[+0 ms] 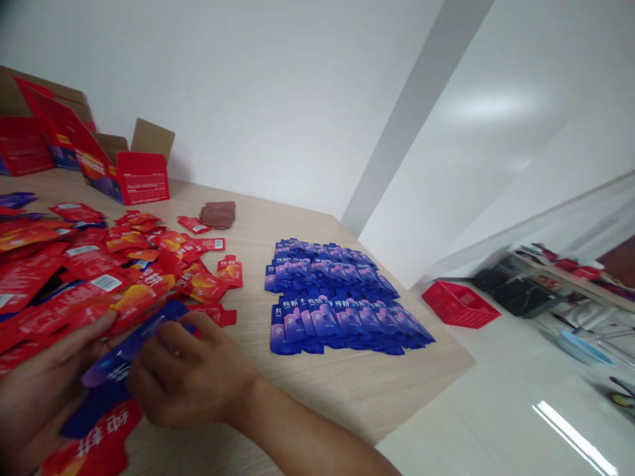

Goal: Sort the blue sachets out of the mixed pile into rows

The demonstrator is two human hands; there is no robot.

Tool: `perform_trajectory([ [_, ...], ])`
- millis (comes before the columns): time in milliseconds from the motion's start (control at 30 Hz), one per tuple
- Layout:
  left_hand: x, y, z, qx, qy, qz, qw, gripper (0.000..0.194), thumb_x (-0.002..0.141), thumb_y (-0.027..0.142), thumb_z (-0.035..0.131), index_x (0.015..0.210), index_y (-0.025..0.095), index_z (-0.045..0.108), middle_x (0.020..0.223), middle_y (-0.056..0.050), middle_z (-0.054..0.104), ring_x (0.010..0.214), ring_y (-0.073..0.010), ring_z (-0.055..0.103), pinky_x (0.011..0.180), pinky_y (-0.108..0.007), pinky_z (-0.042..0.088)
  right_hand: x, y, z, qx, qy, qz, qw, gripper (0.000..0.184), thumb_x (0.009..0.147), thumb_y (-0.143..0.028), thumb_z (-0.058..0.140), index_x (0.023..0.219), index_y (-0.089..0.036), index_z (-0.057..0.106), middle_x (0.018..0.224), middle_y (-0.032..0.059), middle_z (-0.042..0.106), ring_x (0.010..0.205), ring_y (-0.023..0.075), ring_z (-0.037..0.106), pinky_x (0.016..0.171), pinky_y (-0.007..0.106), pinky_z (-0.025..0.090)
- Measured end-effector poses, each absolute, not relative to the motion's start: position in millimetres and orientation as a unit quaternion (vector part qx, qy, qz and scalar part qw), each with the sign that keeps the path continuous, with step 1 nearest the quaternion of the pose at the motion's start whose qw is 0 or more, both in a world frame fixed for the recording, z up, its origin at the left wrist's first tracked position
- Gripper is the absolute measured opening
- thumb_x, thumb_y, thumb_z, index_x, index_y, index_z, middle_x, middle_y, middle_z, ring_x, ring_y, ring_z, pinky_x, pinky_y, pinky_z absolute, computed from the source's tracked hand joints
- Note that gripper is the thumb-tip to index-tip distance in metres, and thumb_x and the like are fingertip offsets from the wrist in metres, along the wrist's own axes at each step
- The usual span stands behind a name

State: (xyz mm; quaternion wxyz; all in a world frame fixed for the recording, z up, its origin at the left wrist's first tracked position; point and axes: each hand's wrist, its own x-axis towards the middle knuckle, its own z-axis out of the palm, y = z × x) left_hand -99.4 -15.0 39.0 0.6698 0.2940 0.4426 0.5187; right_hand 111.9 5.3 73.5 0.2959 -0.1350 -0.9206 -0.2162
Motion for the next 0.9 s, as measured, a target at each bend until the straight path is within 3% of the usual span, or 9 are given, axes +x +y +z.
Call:
perform_trajectory([
  [100,-96,-10,53,0.236,0.437,0.542,0.678,0.039,0.102,0.036,0.062,0.138,0.032,0.076,0.107,-0.006,0.089,0.095,-0.0289,0.086,0.059,-0.028,0.071,110,8,69,-0.152,-0.928,-0.197,0.276,0.018,0.113,-0.026,0.056,0.111,-0.023,0.074,0.125,0.003,0.079,0.12,0.023,0.066,0.11,0.042,0.052],
  [167,-93,-11,64,0.166,0.446,0.541,0.693,0.037,0.105,0.026,0.055,0.135,0.026,0.077,0.105,-0.008,0.089,0.083,-0.0245,0.086,0.051,-0.021,0.065,106,8,64,-0.144,-0.94,-0.169,0.258,0.027,0.116,-0.033,0.052,0.131,-0.022,0.072,0.143,0.0034,0.074,0.137,0.0232,0.059,0.122,0.042,0.047],
  [267,-86,-16,81,0.118,0.464,0.527,0.702,0.034,0.111,0.026,0.049,0.13,0.014,0.075,0.112,-0.015,0.088,0.087,-0.0271,0.087,0.061,-0.027,0.071,103,4,50,-0.13,-0.953,-0.13,0.243,0.039,0.118,-0.042,0.05,0.144,-0.017,0.065,0.149,0.0073,0.07,0.145,0.023,0.054,0.127,0.04,0.044],
  [367,-78,-18,93,0.151,0.475,0.561,0.661,0.028,0.113,0.019,0.048,0.115,0.007,0.073,0.115,-0.023,0.086,0.095,-0.0264,0.087,0.076,-0.027,0.073,107,-2,43,-0.169,-0.95,-0.089,0.245,0.042,0.114,-0.048,0.06,0.139,-0.015,0.065,0.153,0.0166,0.066,0.151,0.0282,0.051,0.13,0.049,0.041],
  [433,-77,-16,97,0.159,0.48,0.585,0.634,0.028,0.114,0.016,0.045,0.109,0.007,0.071,0.114,-0.026,0.085,0.096,-0.0262,0.087,0.08,-0.026,0.072,114,-5,49,-0.194,-0.95,-0.03,0.245,0.042,0.108,-0.051,0.07,0.132,-0.016,0.066,0.153,0.0199,0.065,0.148,0.031,0.054,0.126,0.053,0.045],
  [567,-80,-11,96,0.143,0.481,0.61,0.612,0.029,0.115,0.015,0.039,0.103,0.01,0.065,0.119,-0.033,0.082,0.103,-0.03,0.087,0.083,-0.029,0.073,129,-13,81,-0.152,-0.971,0.149,0.113,0.045,0.097,-0.043,0.086,0.129,-0.018,0.067,0.142,0.0137,0.074,0.131,0.0252,0.067,0.117,0.042,0.052],
  [667,-83,-9,93,0.147,0.454,0.621,0.622,0.025,0.114,0.017,0.04,0.099,0.015,0.06,0.122,-0.035,0.08,0.11,-0.0339,0.085,0.087,-0.033,0.073,132,-20,100,-0.176,-0.972,0.151,0.028,0.037,0.097,-0.032,0.085,0.126,-0.016,0.069,0.133,0.0113,0.077,0.125,0.0262,0.069,0.109,0.041,0.054],
  [767,-83,-9,93,0.161,0.445,0.607,0.638,0.028,0.113,0.022,0.041,0.12,0.008,0.065,0.124,-0.037,0.079,0.116,-0.0365,0.084,0.089,-0.035,0.073,129,-28,107,-0.206,-0.973,0.101,-0.001,0.035,0.096,-0.033,0.082,0.124,-0.017,0.07,0.124,0.0104,0.078,0.113,0.028,0.07,0.093,0.041,0.056],
  [900,-84,-9,98,0.152,0.471,0.561,0.663,0.057,0.112,0.035,0.048,0.151,-0.005,0.057,0.125,-0.033,0.081,0.117,-0.035,0.083,0.085,-0.029,0.073,125,-34,103,-0.22,-0.973,0.063,-0.026,0.052,0.086,-0.054,0.088,0.118,-0.017,0.069,0.112,0.0084,0.077,0.099,0.0269,0.069,0.09,0.04,0.056],
])
